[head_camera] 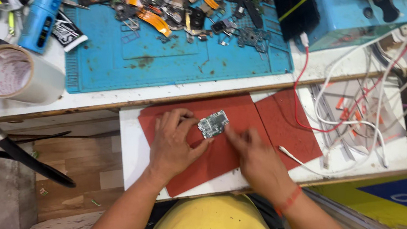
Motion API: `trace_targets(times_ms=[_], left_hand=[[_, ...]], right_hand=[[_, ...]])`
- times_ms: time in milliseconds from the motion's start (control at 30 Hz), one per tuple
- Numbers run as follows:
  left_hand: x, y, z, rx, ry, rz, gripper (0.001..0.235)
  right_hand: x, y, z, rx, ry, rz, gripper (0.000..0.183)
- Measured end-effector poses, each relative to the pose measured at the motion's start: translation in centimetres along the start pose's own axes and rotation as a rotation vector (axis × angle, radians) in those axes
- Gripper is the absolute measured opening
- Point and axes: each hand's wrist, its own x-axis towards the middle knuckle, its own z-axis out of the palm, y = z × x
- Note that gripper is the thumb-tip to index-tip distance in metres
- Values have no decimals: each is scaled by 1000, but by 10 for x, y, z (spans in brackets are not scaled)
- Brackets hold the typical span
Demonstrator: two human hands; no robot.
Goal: The person uses a toothbrush to scrub a small green circuit board placed on a red mat. They then use a hot air gun to apply heat to the board while holding it steady with their other hand. The person returns to scrubbing the board with the toothbrush after setting the hot air gun aside.
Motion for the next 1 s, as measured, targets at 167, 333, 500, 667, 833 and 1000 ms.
trace_targets(times_ms=[167, 333, 500, 667, 833, 1000], left_hand=[[0, -3, 1, -41, -9, 6, 48], [2, -2, -1, -60, -16, 0, 51], [-2, -3, -3, -93, 24, -24, 54], [1, -6, -2, -123, 13, -5, 57], [0, -6, -2, -162, 11, -61, 60], [1, -5, -4, -169, 29, -59, 64]], right_hand=[[-2, -2, 1, 1, -32, 92, 68], [5, -6, 11, -60, -74, 27, 67], [11, -7, 1, -83, -150, -21, 73], [-8, -15, -5, -38, -206, 160, 73], [8, -20, 12, -19, -44, -32, 68], [-2, -20, 9, -41, -67, -81, 75]])
